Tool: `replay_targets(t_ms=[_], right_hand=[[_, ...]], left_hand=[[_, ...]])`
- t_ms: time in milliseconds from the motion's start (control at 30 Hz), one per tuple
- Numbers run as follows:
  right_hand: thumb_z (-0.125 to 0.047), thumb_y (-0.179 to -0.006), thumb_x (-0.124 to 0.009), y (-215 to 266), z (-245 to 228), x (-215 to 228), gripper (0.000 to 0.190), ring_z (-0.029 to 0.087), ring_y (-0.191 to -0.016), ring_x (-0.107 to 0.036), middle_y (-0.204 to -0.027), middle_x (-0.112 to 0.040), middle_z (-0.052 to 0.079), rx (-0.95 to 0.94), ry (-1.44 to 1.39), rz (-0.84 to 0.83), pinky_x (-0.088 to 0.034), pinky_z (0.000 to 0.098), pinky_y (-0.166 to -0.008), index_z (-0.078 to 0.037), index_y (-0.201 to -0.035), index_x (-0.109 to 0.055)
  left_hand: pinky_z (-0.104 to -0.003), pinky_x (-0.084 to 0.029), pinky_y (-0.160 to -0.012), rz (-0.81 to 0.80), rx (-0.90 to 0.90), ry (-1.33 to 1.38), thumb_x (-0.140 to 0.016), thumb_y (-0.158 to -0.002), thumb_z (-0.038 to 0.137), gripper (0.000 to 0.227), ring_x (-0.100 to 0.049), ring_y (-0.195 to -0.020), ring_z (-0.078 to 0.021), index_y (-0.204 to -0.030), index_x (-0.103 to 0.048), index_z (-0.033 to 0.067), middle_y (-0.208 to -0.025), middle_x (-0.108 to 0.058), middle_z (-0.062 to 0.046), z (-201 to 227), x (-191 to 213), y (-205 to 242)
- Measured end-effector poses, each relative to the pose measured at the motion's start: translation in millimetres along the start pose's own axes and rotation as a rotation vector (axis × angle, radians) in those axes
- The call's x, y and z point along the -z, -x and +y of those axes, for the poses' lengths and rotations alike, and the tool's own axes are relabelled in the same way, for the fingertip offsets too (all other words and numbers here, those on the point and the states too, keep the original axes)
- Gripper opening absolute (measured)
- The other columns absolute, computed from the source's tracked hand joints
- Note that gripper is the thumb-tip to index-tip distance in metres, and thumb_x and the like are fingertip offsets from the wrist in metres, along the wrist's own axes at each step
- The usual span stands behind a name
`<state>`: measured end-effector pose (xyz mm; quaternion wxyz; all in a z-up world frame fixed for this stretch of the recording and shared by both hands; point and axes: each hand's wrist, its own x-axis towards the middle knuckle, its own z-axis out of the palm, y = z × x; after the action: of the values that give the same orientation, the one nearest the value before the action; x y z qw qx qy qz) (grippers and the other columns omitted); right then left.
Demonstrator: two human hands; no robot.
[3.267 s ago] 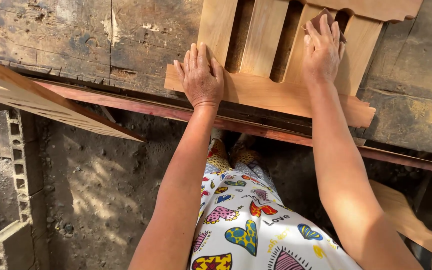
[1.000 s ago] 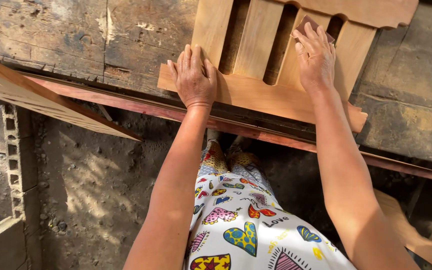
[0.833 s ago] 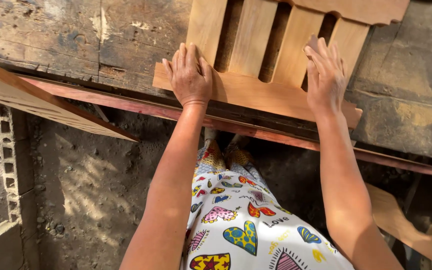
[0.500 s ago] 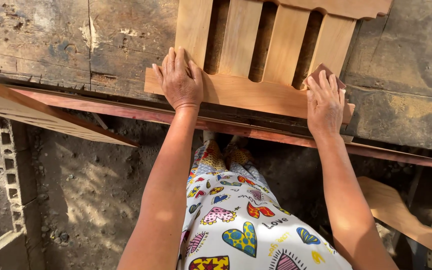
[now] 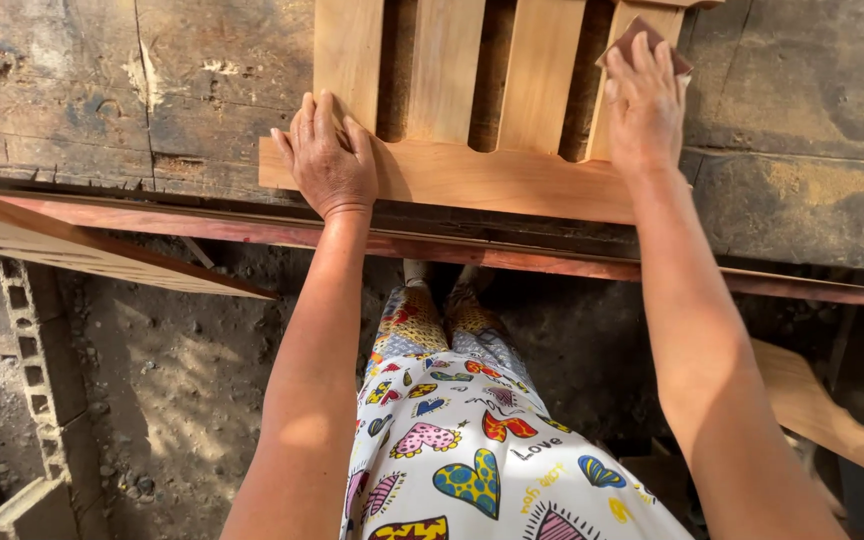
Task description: The person sands a wooden chair backrest with a sanding block. They smooth the flat surfaces and the edges of the slats, moving the block back and forth across the wood.
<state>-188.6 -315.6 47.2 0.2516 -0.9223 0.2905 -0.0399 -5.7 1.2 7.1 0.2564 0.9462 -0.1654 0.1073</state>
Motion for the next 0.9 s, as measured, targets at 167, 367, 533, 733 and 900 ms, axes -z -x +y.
replay_targets(t_ms=[167, 367, 533, 733, 900], right_hand=[[0.000, -0.109, -0.056, 58, -5, -15, 0.033, 0.045, -0.142, -0.036, -0.154, -0.045, 0.026, 0.166, 0.088, 0.110, -0.031, 0.0661, -0.117, -0.002, -0.142, -0.060], [-0.030, -0.113, -0.050, 71, 27, -33, 0.035, 0.037, -0.148, -0.036, -0.160, -0.047, 0.009, 0.153, 0.126, 0.110, -0.029, 0.0613, -0.114, -0.022, -0.145, -0.063], [-0.032, -0.114, -0.050, -14, 51, -37, 0.036, 0.039, -0.145, -0.037, -0.158, -0.048, 0.010, 0.181, 0.146, 0.146, -0.034, 0.0669, -0.108, -0.025, -0.146, -0.064], [-0.028, -0.114, -0.053, -9, 53, -41, 0.039, 0.039, -0.147, -0.031, -0.161, -0.041, 0.010, 0.192, 0.136, 0.129, -0.030, 0.0646, -0.112, -0.021, -0.152, -0.058], [-0.036, -0.114, -0.041, 51, 27, -35, 0.041, 0.040, -0.149, -0.030, -0.161, -0.042, 0.012, 0.179, 0.078, 0.055, -0.026, 0.0670, -0.115, -0.026, -0.150, -0.057]], left_hand=[[-0.060, -0.025, -0.119, 0.019, -0.008, -0.025, -0.061, -0.098, 0.020, 0.034, -0.058, -0.128, -0.0293, -0.130, -0.067, 0.0124, -0.135, -0.064, -0.016, -3, -4, -5], [-0.052, -0.033, -0.114, 0.192, -0.053, -0.136, -0.067, -0.087, 0.030, 0.041, -0.063, -0.121, -0.0205, -0.127, -0.068, 0.0205, -0.129, -0.068, -0.003, -24, -33, 2], [-0.052, -0.033, -0.114, 0.190, -0.059, -0.120, -0.066, -0.089, 0.030, 0.039, -0.063, -0.121, -0.0218, -0.127, -0.068, 0.0201, -0.130, -0.068, -0.004, -22, -31, 1], [-0.053, -0.034, -0.113, 0.183, -0.070, -0.095, -0.066, -0.087, 0.028, 0.039, -0.063, -0.120, -0.0231, -0.125, -0.070, 0.0189, -0.128, -0.068, -0.005, -21, -25, 11], [-0.053, -0.032, -0.114, 0.195, -0.075, -0.109, -0.066, -0.087, 0.026, 0.039, -0.063, -0.121, -0.0233, -0.125, -0.069, 0.0178, -0.128, -0.068, -0.006, -22, -28, 2]])
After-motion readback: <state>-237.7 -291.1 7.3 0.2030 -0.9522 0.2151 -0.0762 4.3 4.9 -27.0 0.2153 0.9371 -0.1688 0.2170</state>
